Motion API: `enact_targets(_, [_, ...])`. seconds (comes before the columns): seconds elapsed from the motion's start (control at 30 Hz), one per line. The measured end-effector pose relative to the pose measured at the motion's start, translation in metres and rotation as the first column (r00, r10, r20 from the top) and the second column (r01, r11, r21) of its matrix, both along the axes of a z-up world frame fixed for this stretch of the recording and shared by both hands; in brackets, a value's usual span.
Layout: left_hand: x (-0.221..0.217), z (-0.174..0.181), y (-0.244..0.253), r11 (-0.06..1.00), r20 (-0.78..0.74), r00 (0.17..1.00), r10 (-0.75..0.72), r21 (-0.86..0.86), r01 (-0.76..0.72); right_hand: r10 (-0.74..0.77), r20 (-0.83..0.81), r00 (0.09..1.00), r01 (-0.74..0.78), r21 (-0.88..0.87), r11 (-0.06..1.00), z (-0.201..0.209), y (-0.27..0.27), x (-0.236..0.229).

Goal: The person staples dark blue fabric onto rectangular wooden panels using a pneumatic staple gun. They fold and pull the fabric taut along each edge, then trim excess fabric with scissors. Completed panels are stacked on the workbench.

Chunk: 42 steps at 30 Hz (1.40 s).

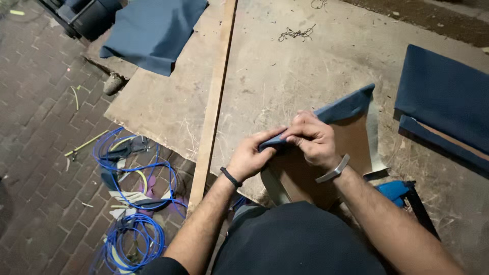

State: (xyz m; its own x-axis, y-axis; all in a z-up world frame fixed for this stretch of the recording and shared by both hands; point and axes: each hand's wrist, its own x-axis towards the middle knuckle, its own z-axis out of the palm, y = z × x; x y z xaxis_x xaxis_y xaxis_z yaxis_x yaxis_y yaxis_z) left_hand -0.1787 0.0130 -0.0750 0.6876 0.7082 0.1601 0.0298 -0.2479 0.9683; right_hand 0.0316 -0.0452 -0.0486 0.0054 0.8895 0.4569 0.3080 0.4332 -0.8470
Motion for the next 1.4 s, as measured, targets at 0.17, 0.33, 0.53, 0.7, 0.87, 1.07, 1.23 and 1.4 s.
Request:
enact_targets(0.17, [-0.011, -0.037, 0.003, 0.977, 0.044, 0.985, 0.164, 0.133, -0.169, 0.197, 0.217, 0.956, -0.208, 0.028, 0.978, -0.014, 0.022, 0.002])
enact_targets(0.33, [-0.014, -0.079, 0.011, 0.861, 0.260, 0.963, 0.070, -0.503, 0.073, 0.216, 0.421, 0.881, -0.208, -0.064, 0.976, -0.007, 0.034, 0.002])
enact_targets(0.53, [0.017, -0.103, 0.019, 0.842, 0.144, 0.970, 0.194, -0.531, -0.089, 0.103, 0.547, 0.831, -0.144, 0.032, 0.989, -0.018, 0.025, -0.001])
enact_targets(0.7, [-0.005, -0.089, 0.027, 0.819, 0.089, 0.994, 0.062, -0.574, 0.001, -0.238, 0.627, 0.742, 0.381, -0.101, 0.919, -0.052, -0.056, 0.038])
enact_targets(0.87, [-0.005, -0.075, 0.022, 0.751, 0.091, 0.995, 0.044, -0.660, 0.028, -0.128, 0.924, 0.361, 0.900, -0.309, 0.308, -0.114, -0.219, 0.128])
enact_targets(1.07, [-0.001, -0.068, 0.019, 0.740, 0.104, 0.994, 0.036, -0.671, 0.043, -0.125, 0.856, 0.501, 0.848, -0.515, -0.128, -0.188, -0.281, 0.184])
enact_targets(1.23, [0.002, -0.072, 0.020, 0.809, 0.103, 0.994, 0.033, -0.586, 0.034, -0.459, 0.572, 0.680, 0.666, -0.743, 0.062, -0.138, -0.255, 0.167])
enact_targets(1.4, [0.007, -0.070, 0.021, 0.829, 0.143, 0.990, 0.002, -0.554, 0.078, -0.200, 0.571, 0.796, 0.595, -0.678, 0.431, -0.039, -0.193, 0.084])
